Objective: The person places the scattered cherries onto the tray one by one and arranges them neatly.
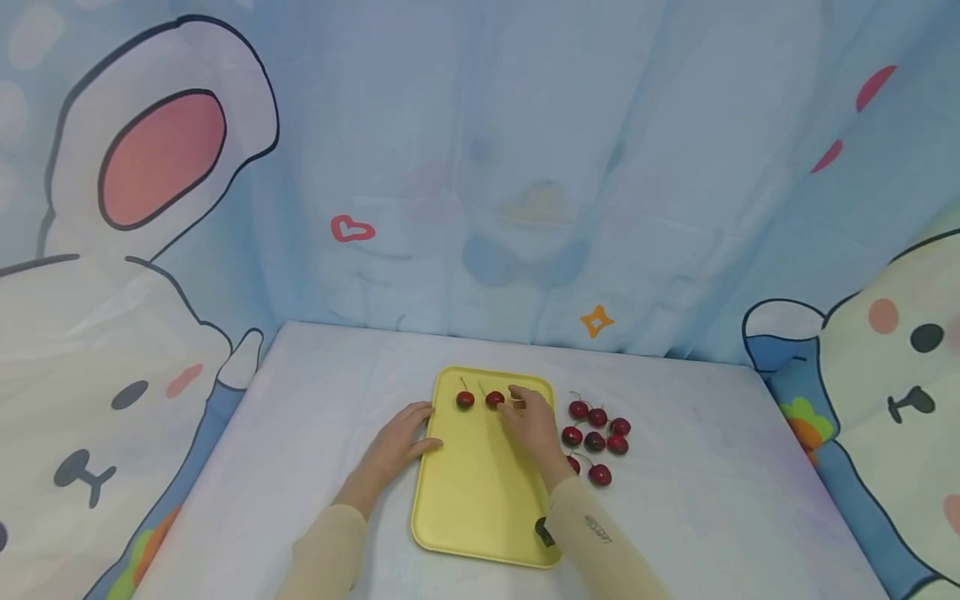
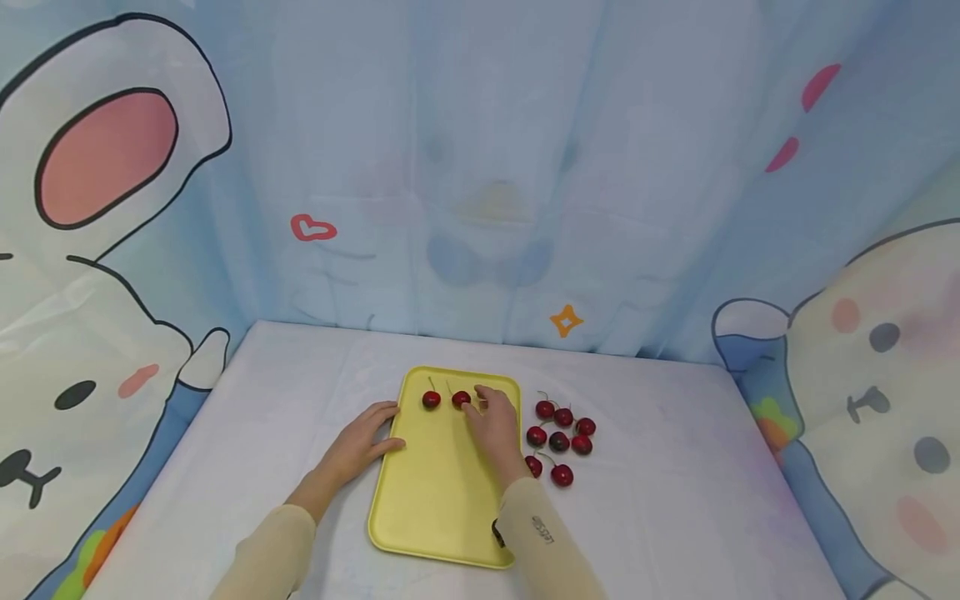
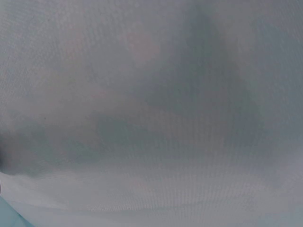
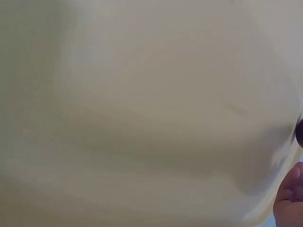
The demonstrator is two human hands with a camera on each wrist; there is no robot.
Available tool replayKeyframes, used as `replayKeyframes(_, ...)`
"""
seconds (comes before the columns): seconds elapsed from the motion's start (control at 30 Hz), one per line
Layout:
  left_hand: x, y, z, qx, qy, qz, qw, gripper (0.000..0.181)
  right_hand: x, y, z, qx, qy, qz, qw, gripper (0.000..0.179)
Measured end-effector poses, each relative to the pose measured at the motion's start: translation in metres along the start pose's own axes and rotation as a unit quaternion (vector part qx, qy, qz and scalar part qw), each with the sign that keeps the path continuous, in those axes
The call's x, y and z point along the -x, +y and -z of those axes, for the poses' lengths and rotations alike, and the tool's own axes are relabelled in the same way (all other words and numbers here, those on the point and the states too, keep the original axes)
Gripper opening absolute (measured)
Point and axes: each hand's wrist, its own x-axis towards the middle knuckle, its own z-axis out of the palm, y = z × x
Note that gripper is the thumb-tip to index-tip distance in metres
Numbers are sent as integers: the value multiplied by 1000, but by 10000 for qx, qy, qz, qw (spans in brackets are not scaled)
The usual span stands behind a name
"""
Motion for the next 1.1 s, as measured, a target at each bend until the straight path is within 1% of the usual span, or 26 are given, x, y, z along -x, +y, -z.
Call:
replayKeyframes(0.1, 1, 0, 0, 5, -9, 3, 10000, 61, 8, 6, 13, -154, 58, 158, 9997, 47)
replayKeyframes(0.2, 1, 0, -1, 11, -1, 28, 10000, 61, 19, 13, 28, -170, 131, 390, 9990, 48)
replayKeyframes(0.27, 1, 0, -3, -35, -7, 32, 10000, 61, 28, 17, 40, -70, 187, 489, 9986, 49)
replayKeyframes(0.4, 1, 0, -4, -8, 66, 11, 10000, 60, 46, 28, 64, 362, 257, 529, 9976, 52)
replayKeyframes(0.5, 2, 1, -3, 39, 92, 18, 9999, 60, 59, 37, 79, 694, 279, 466, 9961, 53)
replayKeyframes(0.67, 3, 0, -4, 6, 67, 41, 10000, 60, 80, 57, 99, 1096, 314, 361, 9928, 55)
replayKeyframes(0.77, 3, -1, -4, 34, 82, 40, 10000, 60, 88, 68, 108, 1190, 295, 207, 9922, 56)
replayKeyframes(0.93, 3, -2, -4, 28, 81, 36, 10000, 61, 97, 82, 116, 1314, 187, -140, 9911, 60)
replayKeyframes(1.0, 3, -2, -4, 7, 84, 30, 10000, 61, 99, 87, 117, 1426, 153, -232, 9894, 60)
replayKeyframes(1.1, 2, -2, -4, -10, 75, 16, 10000, 61, 102, 90, 116, 1433, 89, -374, 9889, 61)
